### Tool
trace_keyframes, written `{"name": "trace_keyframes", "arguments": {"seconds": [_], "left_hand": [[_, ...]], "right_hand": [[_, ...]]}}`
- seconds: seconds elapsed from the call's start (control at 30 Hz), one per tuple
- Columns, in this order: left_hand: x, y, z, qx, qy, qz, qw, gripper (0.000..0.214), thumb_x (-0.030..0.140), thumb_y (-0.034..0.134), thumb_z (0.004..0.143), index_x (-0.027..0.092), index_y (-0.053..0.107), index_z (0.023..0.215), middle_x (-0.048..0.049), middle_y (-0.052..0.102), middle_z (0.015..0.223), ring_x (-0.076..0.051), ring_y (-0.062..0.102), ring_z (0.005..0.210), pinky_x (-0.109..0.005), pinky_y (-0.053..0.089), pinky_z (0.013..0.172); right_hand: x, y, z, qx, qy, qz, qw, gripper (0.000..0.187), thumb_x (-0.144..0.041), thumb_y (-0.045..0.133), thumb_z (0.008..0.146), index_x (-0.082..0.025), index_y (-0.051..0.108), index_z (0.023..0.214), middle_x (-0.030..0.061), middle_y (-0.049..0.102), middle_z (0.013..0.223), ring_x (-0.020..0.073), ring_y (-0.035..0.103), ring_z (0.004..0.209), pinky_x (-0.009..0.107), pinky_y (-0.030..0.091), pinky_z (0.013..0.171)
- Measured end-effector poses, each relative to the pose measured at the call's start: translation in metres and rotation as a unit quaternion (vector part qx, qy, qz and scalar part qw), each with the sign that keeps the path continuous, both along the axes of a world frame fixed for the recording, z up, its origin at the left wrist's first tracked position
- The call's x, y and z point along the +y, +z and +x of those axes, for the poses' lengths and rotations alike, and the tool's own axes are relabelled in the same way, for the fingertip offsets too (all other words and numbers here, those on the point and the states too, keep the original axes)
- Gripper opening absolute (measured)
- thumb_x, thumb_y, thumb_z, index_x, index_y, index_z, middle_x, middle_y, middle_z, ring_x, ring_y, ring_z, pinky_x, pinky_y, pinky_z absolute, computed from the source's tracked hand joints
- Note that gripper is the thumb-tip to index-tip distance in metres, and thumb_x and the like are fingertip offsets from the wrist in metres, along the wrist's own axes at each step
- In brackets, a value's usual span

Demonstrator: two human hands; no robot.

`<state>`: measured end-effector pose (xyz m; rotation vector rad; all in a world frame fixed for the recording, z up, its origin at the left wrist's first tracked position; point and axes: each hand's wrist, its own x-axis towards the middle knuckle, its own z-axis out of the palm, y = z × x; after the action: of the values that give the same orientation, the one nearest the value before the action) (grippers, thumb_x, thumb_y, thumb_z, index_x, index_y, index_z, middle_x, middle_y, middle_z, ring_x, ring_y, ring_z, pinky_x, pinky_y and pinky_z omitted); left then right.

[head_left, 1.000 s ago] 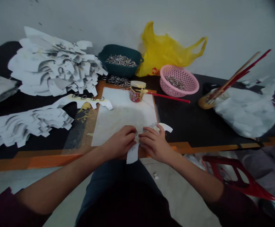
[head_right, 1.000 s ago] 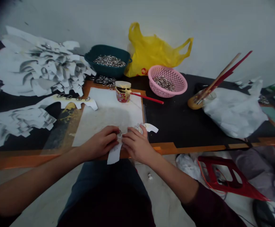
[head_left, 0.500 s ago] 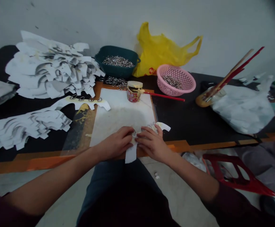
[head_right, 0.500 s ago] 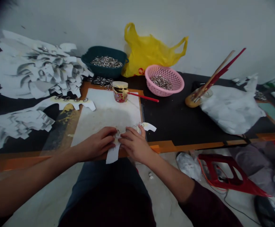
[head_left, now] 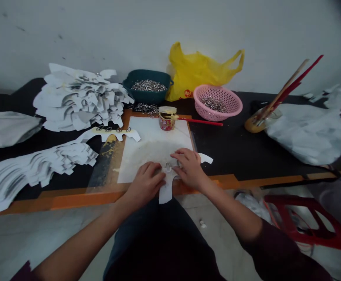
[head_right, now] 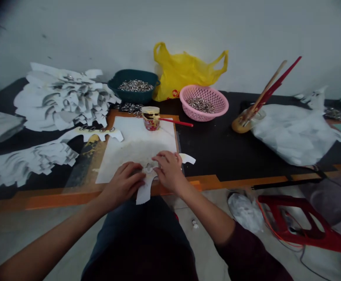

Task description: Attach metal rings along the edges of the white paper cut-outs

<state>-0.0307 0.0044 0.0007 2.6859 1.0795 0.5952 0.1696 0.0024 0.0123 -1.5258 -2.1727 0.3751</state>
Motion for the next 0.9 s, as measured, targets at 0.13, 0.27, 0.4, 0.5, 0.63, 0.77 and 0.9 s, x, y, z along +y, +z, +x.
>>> {"name": "trace_keyframes", "arguments": {"seconds": [0.13, 0.27, 0.4, 0.5, 0.63, 0.77, 0.9], "left_hand": [[-0.002, -0.001, 0.002, 0.000, 0.015, 0.007, 1.000, 0.016, 0.020, 0.050, 0.081, 0.017, 0.060, 0.092, -0.0128, 0.049, 0.107, -0.026, 0.043, 0.102, -0.043, 0.039, 0.087], [-0.006, 0.000, 0.004, -0.073, 0.043, -0.037, 0.996, 0.010, 0.019, 0.051, 0.079, 0.017, 0.057, 0.087, -0.0119, 0.048, 0.109, -0.025, 0.044, 0.105, -0.042, 0.038, 0.090], [-0.007, 0.005, 0.012, -0.255, 0.155, -0.182, 0.937, 0.019, 0.025, 0.056, 0.076, 0.018, 0.048, 0.093, -0.0059, 0.054, 0.095, -0.018, 0.052, 0.090, -0.034, 0.044, 0.081], [-0.004, 0.010, 0.019, -0.395, 0.187, -0.322, 0.840, 0.024, 0.025, 0.060, 0.072, 0.019, 0.046, 0.091, 0.0000, 0.055, 0.079, -0.014, 0.055, 0.074, -0.027, 0.045, 0.069], [-0.005, 0.017, 0.022, -0.496, 0.206, -0.399, 0.743, 0.029, 0.019, 0.066, 0.065, 0.019, 0.047, 0.087, 0.0042, 0.055, 0.067, -0.010, 0.053, 0.065, -0.021, 0.042, 0.062], [-0.010, 0.022, 0.019, -0.515, 0.189, -0.454, 0.702, 0.025, 0.017, 0.068, 0.062, 0.017, 0.052, 0.082, 0.0041, 0.055, 0.066, -0.008, 0.052, 0.064, -0.019, 0.041, 0.062], [-0.011, 0.027, 0.016, -0.525, 0.171, -0.506, 0.663, 0.020, 0.019, 0.067, 0.064, 0.017, 0.055, 0.081, 0.0028, 0.057, 0.069, -0.008, 0.053, 0.064, -0.020, 0.041, 0.063]], "right_hand": [[0.017, 0.003, -0.010, -0.024, 0.021, -0.030, 0.999, 0.025, -0.029, 0.063, 0.072, -0.023, 0.060, 0.096, 0.0068, 0.051, 0.114, 0.0244, 0.039, 0.112, 0.044, 0.018, 0.096], [0.023, 0.007, -0.017, 0.025, 0.029, -0.088, 0.995, 0.019, -0.024, 0.066, 0.069, -0.020, 0.057, 0.085, 0.0026, 0.061, 0.091, 0.0202, 0.049, 0.096, 0.040, 0.024, 0.090], [0.024, 0.016, -0.018, 0.133, 0.058, -0.142, 0.979, 0.014, -0.021, 0.064, 0.070, -0.019, 0.053, 0.079, -0.0034, 0.062, 0.074, 0.0137, 0.055, 0.076, 0.034, 0.030, 0.085], [0.023, 0.025, -0.015, 0.185, 0.082, -0.141, 0.969, 0.009, -0.023, 0.061, 0.074, -0.019, 0.054, 0.079, -0.0030, 0.062, 0.075, 0.0122, 0.055, 0.073, 0.029, 0.034, 0.079], [0.022, 0.036, -0.008, 0.173, 0.114, -0.145, 0.968, 0.013, -0.021, 0.060, 0.075, -0.019, 0.059, 0.088, 0.0003, 0.063, 0.084, 0.0134, 0.056, 0.081, 0.027, 0.036, 0.078], [0.018, 0.040, -0.006, 0.164, 0.111, -0.152, 0.968, 0.012, -0.013, 0.057, 0.074, -0.019, 0.059, 0.084, 0.0002, 0.062, 0.080, 0.0131, 0.055, 0.079, 0.027, 0.038, 0.076], [0.014, 0.041, -0.008, 0.192, 0.114, -0.163, 0.961, 0.012, -0.012, 0.053, 0.074, -0.018, 0.055, 0.085, 0.0001, 0.059, 0.079, 0.0119, 0.054, 0.076, 0.025, 0.040, 0.072]]}}
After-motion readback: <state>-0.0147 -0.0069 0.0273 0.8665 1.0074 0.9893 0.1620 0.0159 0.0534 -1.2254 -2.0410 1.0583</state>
